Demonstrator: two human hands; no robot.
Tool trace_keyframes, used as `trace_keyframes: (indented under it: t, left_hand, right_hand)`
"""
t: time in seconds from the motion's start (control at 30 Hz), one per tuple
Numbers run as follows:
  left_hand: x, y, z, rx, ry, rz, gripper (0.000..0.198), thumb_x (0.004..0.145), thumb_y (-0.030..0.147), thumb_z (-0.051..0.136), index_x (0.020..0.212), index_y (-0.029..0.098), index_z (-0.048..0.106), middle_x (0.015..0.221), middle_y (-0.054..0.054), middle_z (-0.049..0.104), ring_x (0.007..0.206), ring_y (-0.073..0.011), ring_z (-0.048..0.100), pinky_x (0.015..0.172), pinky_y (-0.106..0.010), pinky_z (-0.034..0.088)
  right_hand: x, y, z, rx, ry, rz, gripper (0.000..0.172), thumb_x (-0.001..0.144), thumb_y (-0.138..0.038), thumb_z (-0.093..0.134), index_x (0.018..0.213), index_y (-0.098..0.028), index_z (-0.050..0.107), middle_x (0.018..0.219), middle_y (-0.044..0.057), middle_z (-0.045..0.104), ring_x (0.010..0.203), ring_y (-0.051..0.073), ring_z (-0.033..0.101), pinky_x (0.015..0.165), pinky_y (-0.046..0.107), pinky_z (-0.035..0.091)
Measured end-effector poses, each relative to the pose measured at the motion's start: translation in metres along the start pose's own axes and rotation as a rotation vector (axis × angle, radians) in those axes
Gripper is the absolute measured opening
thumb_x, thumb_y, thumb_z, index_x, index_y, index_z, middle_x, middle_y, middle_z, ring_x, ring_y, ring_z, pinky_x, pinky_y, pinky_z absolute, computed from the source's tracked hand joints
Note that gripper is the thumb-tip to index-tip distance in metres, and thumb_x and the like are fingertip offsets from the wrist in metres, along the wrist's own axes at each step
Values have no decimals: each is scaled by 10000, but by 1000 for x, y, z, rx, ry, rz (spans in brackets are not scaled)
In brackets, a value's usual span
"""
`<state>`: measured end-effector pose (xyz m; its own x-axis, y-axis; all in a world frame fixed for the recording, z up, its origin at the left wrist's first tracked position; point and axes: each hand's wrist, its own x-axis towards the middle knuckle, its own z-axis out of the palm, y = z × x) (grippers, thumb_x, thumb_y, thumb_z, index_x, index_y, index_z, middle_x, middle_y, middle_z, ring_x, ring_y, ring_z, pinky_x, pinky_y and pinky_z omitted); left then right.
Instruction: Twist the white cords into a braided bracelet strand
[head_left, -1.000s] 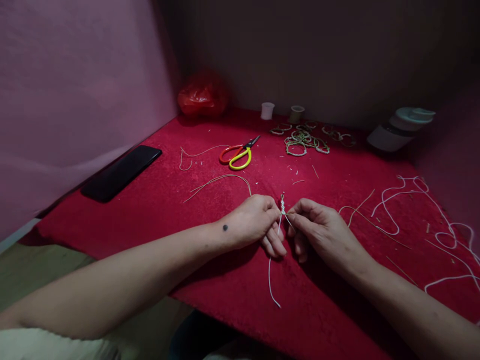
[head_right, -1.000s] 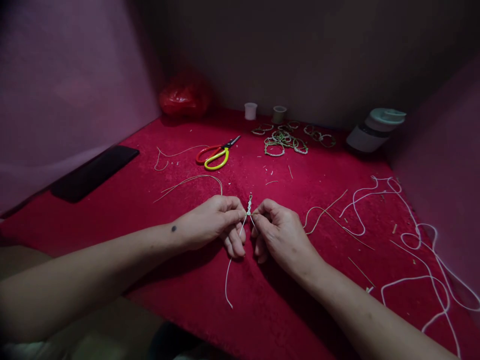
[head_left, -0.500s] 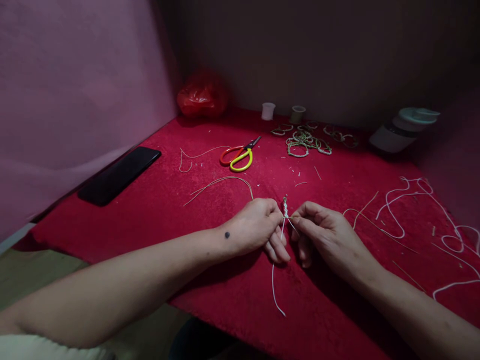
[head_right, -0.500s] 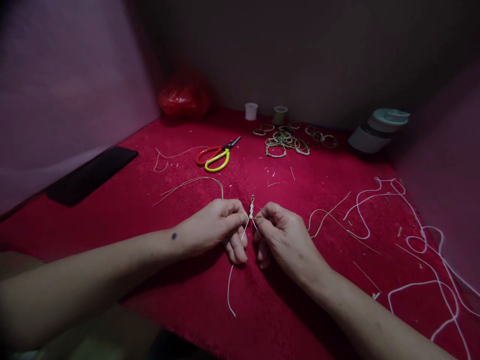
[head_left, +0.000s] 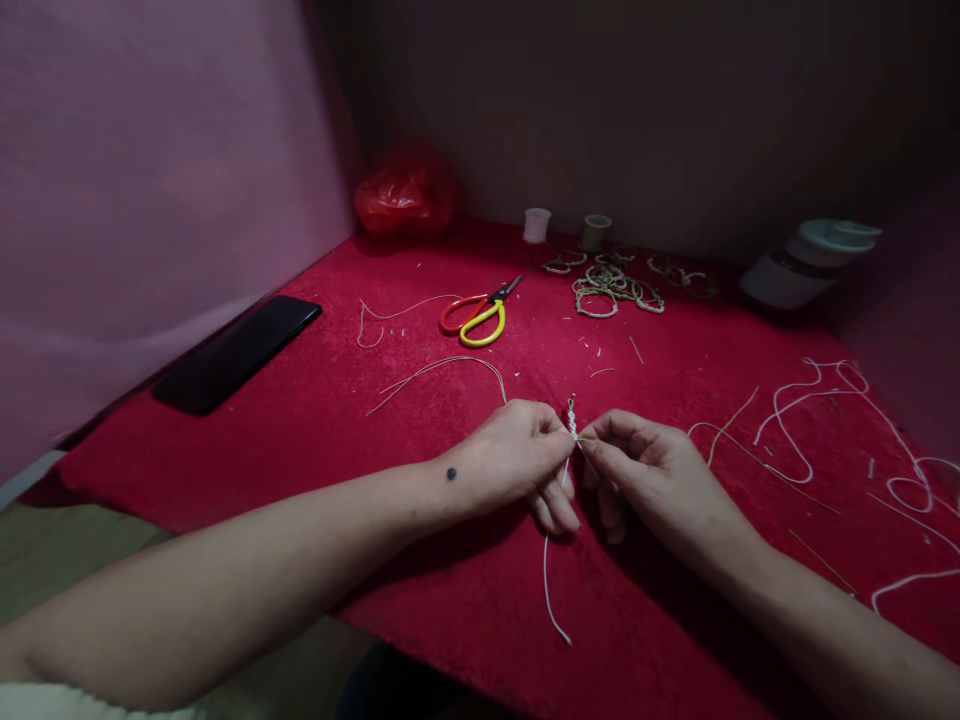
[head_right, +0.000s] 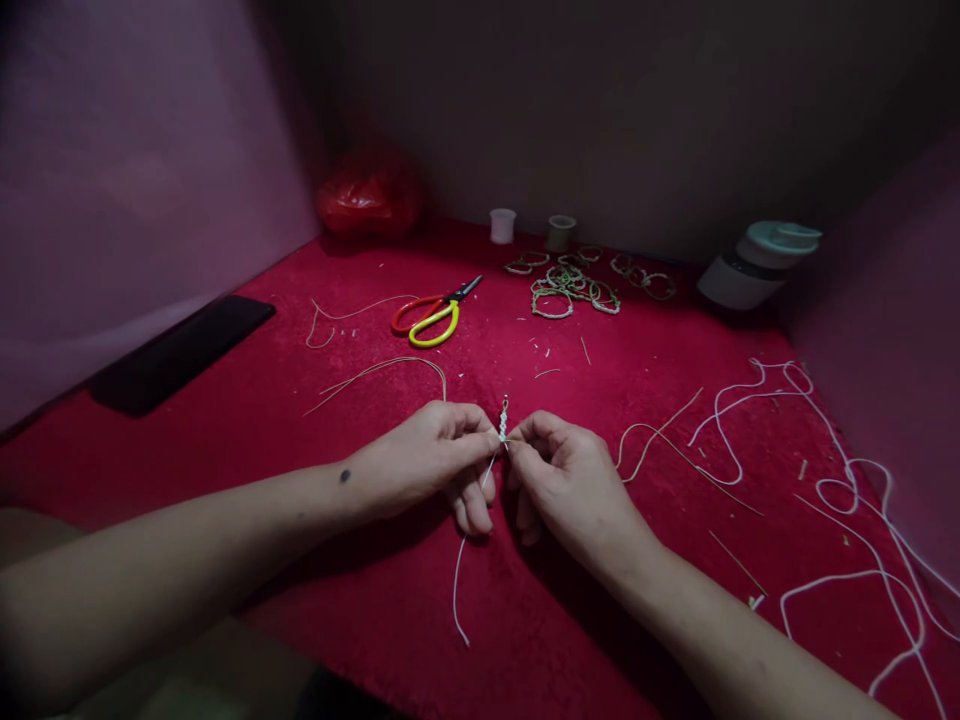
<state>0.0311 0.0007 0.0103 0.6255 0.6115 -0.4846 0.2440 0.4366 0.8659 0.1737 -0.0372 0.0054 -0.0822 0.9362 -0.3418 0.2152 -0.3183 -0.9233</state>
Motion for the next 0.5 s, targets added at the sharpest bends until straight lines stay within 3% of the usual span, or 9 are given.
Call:
trace_keyframes:
  t: [0.5]
  left_hand:
    - [3,-2,-1,0,-20,-20,157,847,197,353,716,147,421,485,-6,560,363,-123,555,393,-227,456]
  right_hand:
    - [1,2,1,-27,-5,-7,215,801,-375,503,680,-198,487,354,-57,493,266,94,438,287,180,332]
